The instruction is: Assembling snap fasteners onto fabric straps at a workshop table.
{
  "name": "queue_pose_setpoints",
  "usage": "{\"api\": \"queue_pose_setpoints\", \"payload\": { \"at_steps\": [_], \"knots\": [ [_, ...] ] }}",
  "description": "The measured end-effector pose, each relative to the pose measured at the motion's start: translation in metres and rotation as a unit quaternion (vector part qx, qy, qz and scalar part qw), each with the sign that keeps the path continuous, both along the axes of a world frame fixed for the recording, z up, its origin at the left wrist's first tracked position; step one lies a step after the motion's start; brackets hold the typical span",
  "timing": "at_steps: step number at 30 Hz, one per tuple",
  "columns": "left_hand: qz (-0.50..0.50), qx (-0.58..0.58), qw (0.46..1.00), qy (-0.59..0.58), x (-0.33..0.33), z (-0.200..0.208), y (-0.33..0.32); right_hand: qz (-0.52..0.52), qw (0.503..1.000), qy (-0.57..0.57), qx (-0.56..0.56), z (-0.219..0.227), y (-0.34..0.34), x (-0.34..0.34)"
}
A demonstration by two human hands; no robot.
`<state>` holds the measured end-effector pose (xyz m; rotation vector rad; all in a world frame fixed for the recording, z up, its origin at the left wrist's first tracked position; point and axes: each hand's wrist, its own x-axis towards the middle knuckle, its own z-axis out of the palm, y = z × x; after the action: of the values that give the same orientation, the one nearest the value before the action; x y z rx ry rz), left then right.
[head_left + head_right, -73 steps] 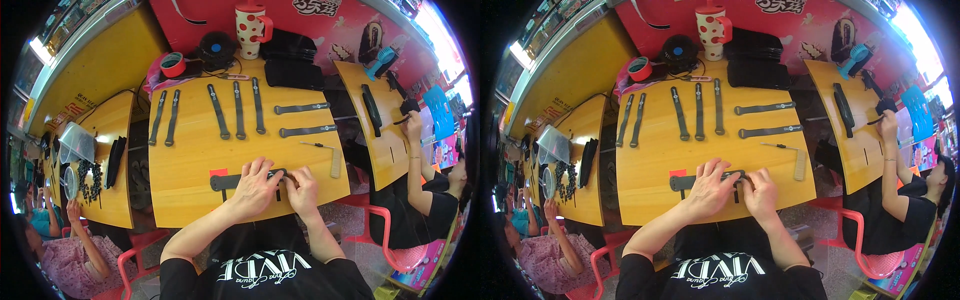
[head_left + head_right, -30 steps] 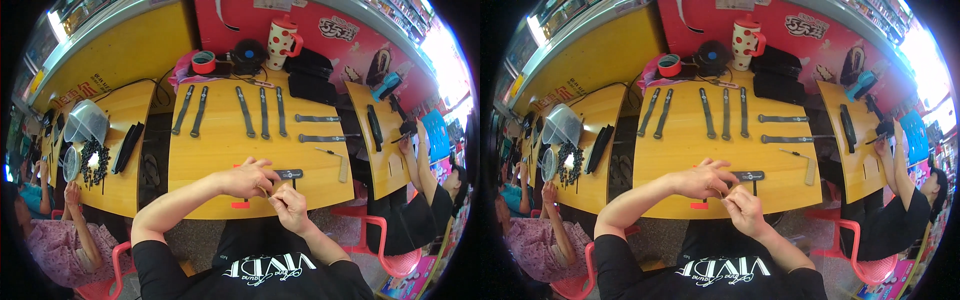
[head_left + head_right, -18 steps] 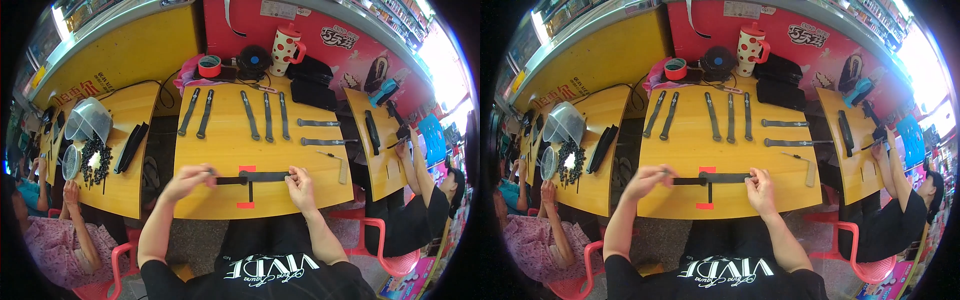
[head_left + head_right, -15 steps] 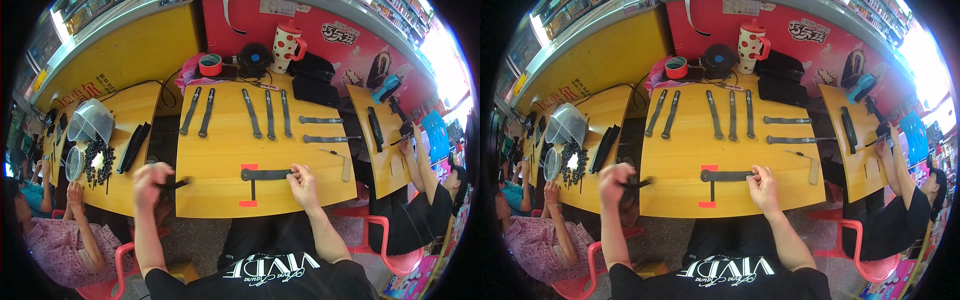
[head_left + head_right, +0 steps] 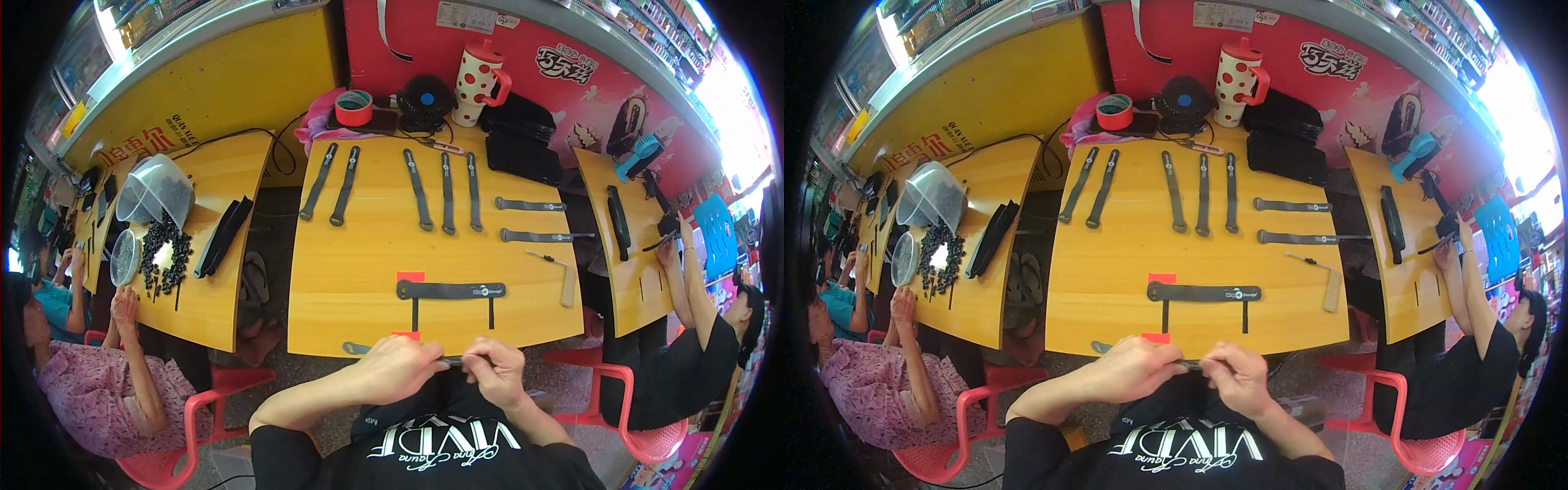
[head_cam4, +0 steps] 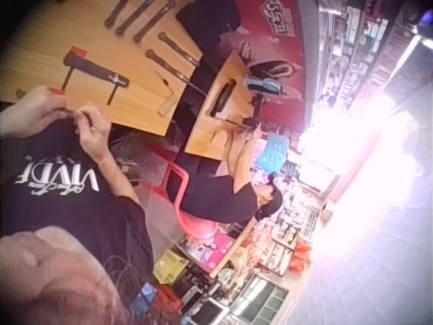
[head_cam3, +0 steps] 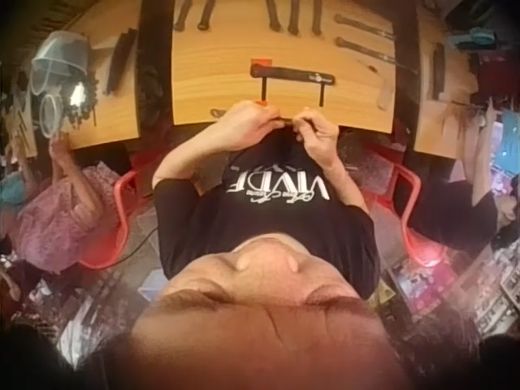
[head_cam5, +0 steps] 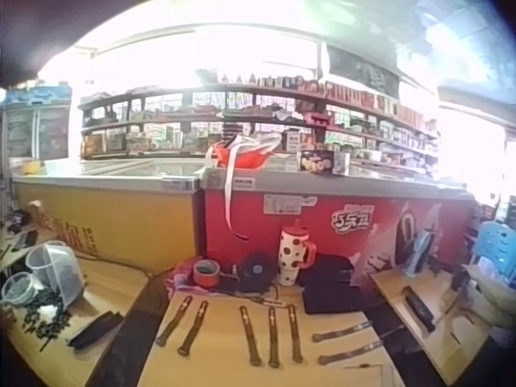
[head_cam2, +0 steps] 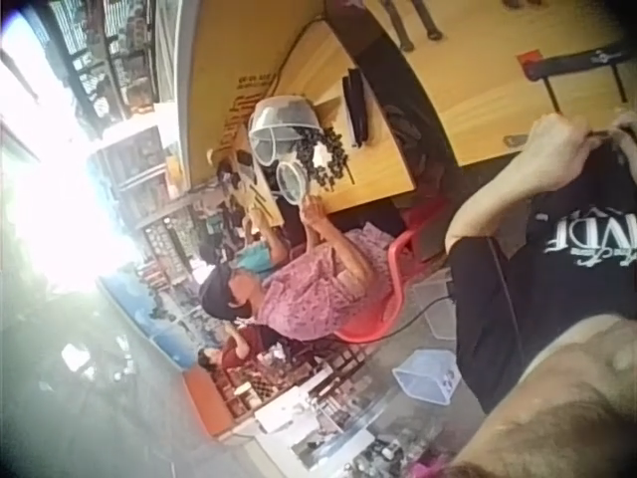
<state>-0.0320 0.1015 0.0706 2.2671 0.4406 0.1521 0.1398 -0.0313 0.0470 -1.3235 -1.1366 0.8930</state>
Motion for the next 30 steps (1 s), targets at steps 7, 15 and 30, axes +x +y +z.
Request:
{"api": "queue_pose_setpoints", "payload": {
  "at_steps": [7,15,30],
  "knots": [
    [0.083,-0.184,0.978,-0.044,-0.027,-0.015,0.031,-0.143,0.984,0.102,-0.037,-0.016,-0.025,0.059],
    [0.214,-0.568,0.783,-0.135,-0.018,-0.053,0.034,-0.143,0.969,0.188,-0.079,-0.031,-0.007,0.077],
    [0.400,-0.374,0.815,-0.190,0.017,-0.065,0.019,-0.191,0.971,0.140,-0.018,-0.052,0.003,0.090]
  ]
}}
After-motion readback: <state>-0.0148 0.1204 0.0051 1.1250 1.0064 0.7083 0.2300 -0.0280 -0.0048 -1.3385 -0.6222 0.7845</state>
